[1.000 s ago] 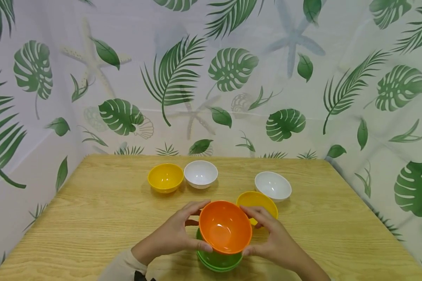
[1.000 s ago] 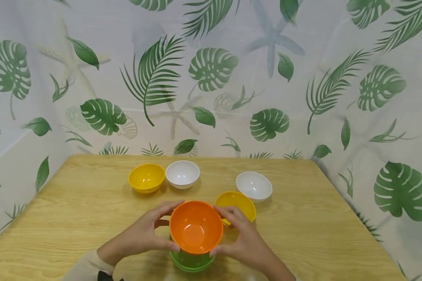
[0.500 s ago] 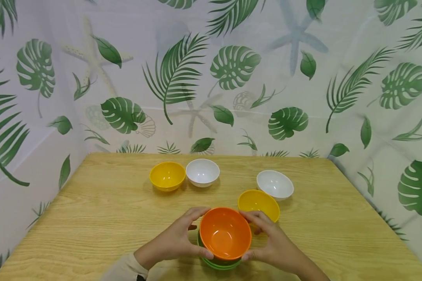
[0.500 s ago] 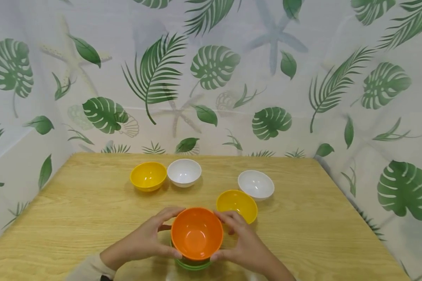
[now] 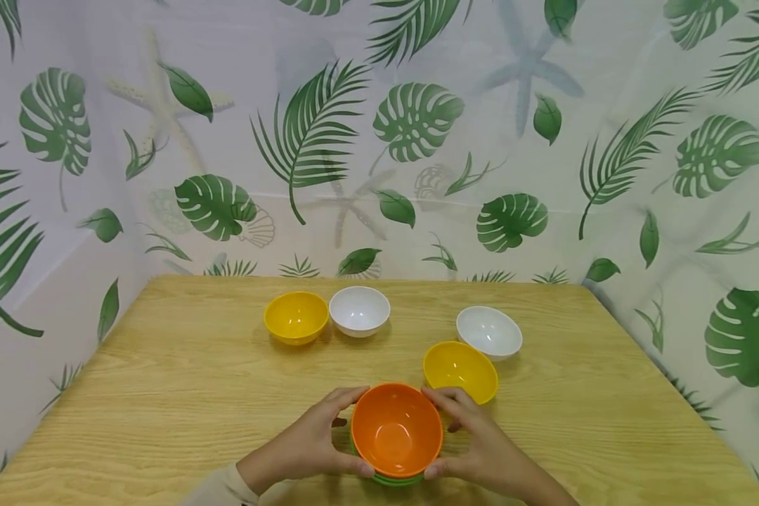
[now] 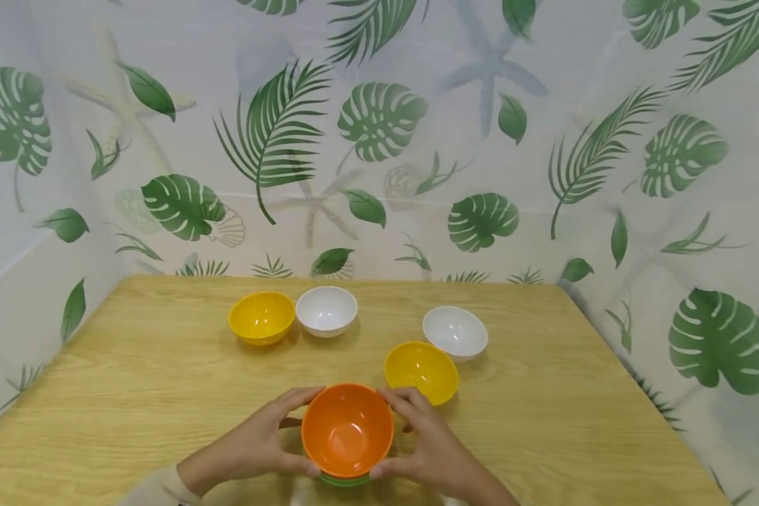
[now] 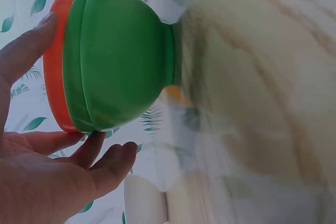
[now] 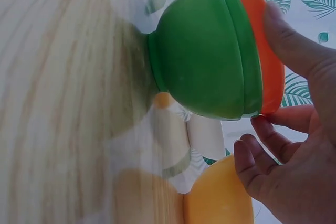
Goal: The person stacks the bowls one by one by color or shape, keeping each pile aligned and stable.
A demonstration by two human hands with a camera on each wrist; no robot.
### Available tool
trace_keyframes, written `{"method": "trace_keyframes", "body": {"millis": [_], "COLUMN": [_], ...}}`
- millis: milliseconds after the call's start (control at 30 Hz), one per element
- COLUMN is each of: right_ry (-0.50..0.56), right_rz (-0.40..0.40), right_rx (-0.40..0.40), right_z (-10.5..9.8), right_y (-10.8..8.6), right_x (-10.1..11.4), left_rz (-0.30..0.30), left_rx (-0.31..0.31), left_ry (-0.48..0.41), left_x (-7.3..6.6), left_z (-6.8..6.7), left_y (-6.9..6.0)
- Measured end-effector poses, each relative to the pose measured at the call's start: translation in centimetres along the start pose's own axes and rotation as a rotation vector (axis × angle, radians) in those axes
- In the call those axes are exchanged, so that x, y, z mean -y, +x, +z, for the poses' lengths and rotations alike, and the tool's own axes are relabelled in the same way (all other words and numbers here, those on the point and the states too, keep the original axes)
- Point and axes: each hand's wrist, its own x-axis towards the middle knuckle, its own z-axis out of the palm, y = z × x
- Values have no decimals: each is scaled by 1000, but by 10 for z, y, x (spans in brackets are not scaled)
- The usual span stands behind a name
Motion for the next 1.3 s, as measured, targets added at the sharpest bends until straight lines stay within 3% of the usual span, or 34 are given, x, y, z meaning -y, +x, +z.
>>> {"method": "trace_keyframes", "body": {"millis": [467,1033,1167,1300], "right_ry": [42,45,28,78], "right_rz": [57,70,84,123], "right_rx": [105,106,69,-61], "right_z": [-6,-11,-13,-16], "right_y": [-4,3,6,13], "right_x": [5,10,13,19], "left_rz": [-14,-1,3,7], "left_rx": [23,37,26,5], "left_ry": [3,-7,21,36], "left_x": [0,-8,-9,-9], "left_z": [2,-4,-4,-4], "left_y": [-4,-3,-4,-4]}}
